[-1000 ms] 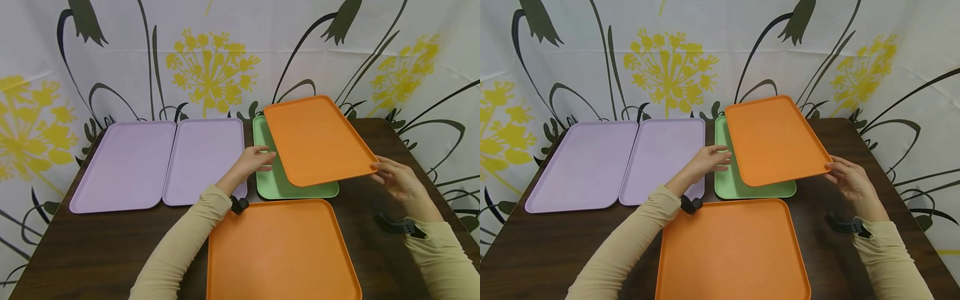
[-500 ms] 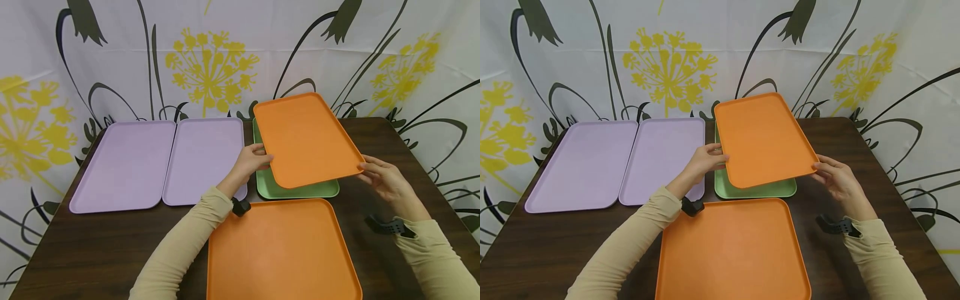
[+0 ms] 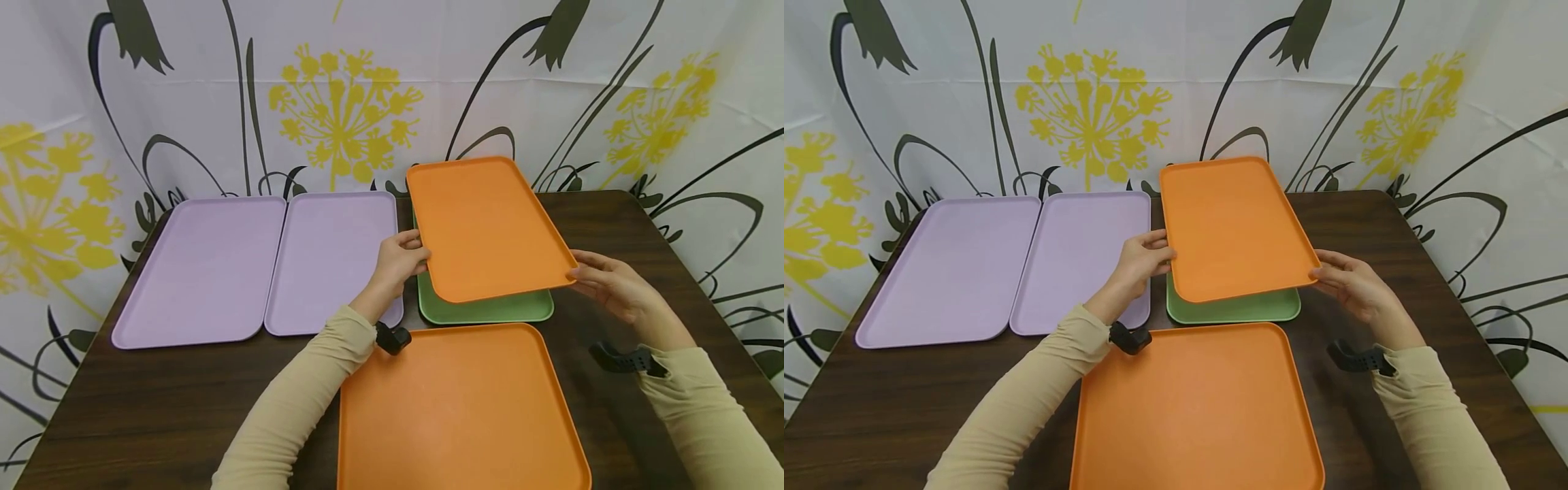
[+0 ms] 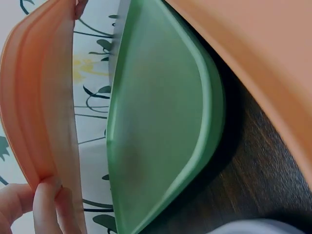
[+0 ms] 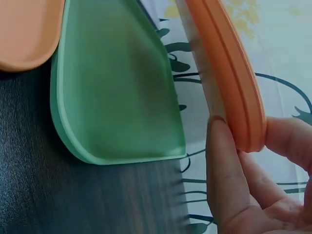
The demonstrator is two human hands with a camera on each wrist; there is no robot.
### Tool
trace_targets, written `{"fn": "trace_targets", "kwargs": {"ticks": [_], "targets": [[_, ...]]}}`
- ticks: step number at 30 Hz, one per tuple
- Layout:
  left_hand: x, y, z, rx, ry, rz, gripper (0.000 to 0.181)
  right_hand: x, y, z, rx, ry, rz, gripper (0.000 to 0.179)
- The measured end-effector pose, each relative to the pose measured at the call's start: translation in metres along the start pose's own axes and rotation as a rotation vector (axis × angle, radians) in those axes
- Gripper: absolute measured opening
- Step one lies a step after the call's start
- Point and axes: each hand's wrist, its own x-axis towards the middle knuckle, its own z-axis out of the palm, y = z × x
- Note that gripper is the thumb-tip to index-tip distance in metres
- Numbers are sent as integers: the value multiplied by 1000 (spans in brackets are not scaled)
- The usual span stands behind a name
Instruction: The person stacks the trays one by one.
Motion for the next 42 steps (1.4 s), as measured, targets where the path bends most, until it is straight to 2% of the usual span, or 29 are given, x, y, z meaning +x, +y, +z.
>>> {"fn": "trace_targets", "kwargs": {"ticks": [4, 10, 13, 19, 23, 29, 37, 42], "targets": [[2, 0, -3, -7, 1, -17, 55, 3, 0, 1, -138, 18, 33, 35], [3, 0, -5, 10, -3, -15, 55, 11, -2, 8, -274, 79, 73, 65], [3, 0, -4, 29, -17, -10, 55, 15, -5, 13, -355, 126, 84, 72], [3, -1, -1, 52, -31, 3, 56, 21, -5, 24, -649, 250, 112, 71], [4, -3, -1, 75, -30, 5, 56, 24, -4, 28, -774, 294, 107, 64], [4, -6, -4, 93, -25, 8, 57, 32, 0, 29, -806, 305, 96, 59], [9, -11, -6, 126, -25, -32, 58, 39, 7, 28, -791, 321, 121, 55], [10, -13, -5, 131, -27, -33, 59, 42, 8, 27, -781, 344, 154, 55]]}}
